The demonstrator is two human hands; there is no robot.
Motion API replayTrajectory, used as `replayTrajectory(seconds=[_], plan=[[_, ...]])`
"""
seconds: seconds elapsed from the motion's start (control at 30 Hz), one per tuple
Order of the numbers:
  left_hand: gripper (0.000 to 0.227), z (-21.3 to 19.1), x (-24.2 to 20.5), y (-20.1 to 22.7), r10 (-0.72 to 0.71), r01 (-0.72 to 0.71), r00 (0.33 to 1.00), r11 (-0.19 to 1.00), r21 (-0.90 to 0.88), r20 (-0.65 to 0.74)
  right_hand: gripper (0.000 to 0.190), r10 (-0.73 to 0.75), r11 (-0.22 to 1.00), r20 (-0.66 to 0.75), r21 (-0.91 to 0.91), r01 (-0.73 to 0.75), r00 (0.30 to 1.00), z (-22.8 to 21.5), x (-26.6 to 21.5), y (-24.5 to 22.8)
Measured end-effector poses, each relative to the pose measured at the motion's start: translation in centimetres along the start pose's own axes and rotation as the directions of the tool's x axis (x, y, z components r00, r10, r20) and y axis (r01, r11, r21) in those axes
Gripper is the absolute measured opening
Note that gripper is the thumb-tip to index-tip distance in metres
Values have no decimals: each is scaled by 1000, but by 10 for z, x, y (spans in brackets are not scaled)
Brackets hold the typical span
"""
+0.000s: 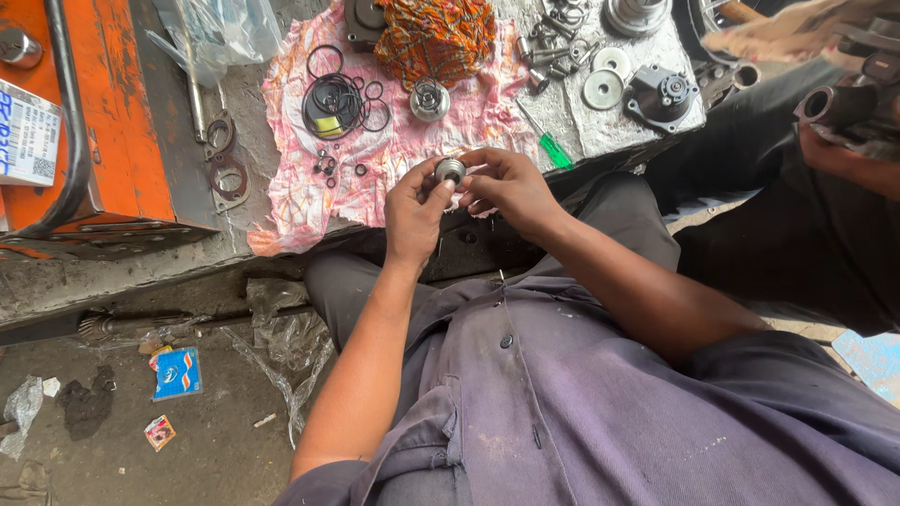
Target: The person assembles a mechanical component by hand, fitting several rubber O-rings and seals onto a metal cylinder. They wipe the components with a cloth and handle various small rings and metal parts from a table.
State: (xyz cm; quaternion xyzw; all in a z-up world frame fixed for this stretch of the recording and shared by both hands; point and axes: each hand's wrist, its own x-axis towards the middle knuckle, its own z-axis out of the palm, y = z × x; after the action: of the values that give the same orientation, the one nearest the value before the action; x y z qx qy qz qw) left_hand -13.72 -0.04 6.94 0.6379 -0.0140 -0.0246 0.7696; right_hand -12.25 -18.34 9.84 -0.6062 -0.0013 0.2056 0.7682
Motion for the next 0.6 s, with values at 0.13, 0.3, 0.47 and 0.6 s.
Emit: replayTrajectory(seconds=[0.13,0.3,0.47,0.6], plan=[[35,-7,15,5,-25,26,999,1000,-11,44,37,136,978,-64,169,-124,989,-4,11,-20],[41,-12,51,23,259,-321,945,847,424,198,31,200,929,211,271,-253,957,-30,57,-26],[43,-16,96,37,93,-154,987,756,636,129,20,165,966,169,168,-194,972,-45,115,-31],[35,-25,138,26,237,-276,960,745,608,147,14,22,992,70,-125,-13,997,-44,154,-43]])
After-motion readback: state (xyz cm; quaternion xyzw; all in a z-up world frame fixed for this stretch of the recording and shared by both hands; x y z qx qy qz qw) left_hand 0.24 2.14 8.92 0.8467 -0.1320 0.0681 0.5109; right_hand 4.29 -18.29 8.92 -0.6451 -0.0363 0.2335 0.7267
